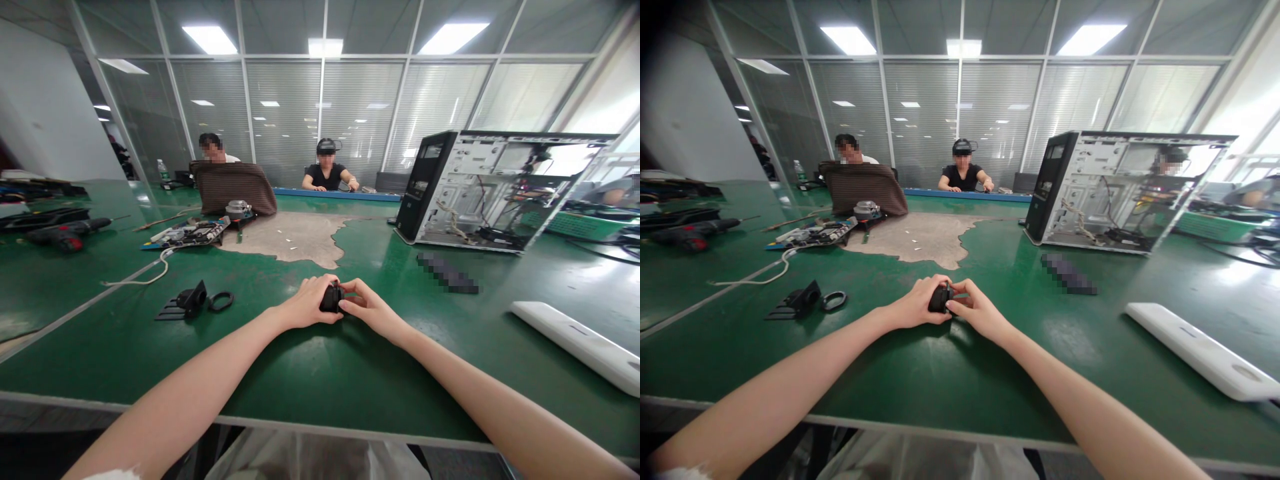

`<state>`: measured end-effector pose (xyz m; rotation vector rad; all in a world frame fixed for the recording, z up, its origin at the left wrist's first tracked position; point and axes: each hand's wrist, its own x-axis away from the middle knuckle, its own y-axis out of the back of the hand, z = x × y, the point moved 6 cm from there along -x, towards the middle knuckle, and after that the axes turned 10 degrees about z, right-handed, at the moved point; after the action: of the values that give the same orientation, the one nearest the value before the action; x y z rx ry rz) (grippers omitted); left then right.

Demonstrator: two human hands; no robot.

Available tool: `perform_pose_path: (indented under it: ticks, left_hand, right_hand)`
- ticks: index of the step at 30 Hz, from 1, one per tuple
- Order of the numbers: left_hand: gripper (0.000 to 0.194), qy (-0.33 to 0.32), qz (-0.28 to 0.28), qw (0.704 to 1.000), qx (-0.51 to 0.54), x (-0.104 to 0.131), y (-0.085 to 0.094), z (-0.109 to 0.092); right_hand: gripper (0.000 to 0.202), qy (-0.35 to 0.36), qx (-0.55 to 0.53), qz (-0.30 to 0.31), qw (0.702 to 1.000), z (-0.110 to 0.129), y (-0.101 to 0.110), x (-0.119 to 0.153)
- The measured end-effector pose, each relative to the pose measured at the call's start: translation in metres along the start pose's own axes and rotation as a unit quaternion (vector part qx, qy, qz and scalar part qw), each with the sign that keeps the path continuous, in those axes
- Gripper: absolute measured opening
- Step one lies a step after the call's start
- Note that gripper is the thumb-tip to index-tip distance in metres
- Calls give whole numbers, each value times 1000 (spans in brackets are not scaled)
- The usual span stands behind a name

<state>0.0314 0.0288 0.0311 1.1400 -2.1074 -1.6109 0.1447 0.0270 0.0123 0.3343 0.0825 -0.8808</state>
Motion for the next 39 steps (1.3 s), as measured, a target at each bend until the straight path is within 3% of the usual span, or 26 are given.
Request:
perform_pose_path:
  ticks: [3, 12, 19, 23, 29, 35, 39]
  left_hand:
    - [54, 4, 2, 1000, 1, 0, 0, 0]
    - [54, 0, 4, 1000, -5, -1, -1, 0]
    - [55, -6, 4, 1000, -20, 0, -1, -1]
    - [57, -2, 5, 1000, -16, 0, -1, 0]
    - [56, 1, 9, 1000, -3, 0, -1, 0]
    - [56, 5, 8, 1000, 1, -1, -2, 2]
    - [57, 1, 2, 1000, -6, -1, -2, 2]
  right_hand:
    - [28, 21, -18, 14, 1000, 6, -3, 3]
    - [26, -10, 0, -40, 999, -3, 5, -2]
    - [29, 18, -15, 5, 1000, 5, 0, 2]
    - [20, 7, -22, -23, 999, 2, 2, 1]
    - [27, -20, -12, -46, 999, -3, 7, -2]
    - [29, 15, -12, 11, 1000, 5, 0, 2]
    - [22, 21, -8, -4, 1000, 8, -1, 4]
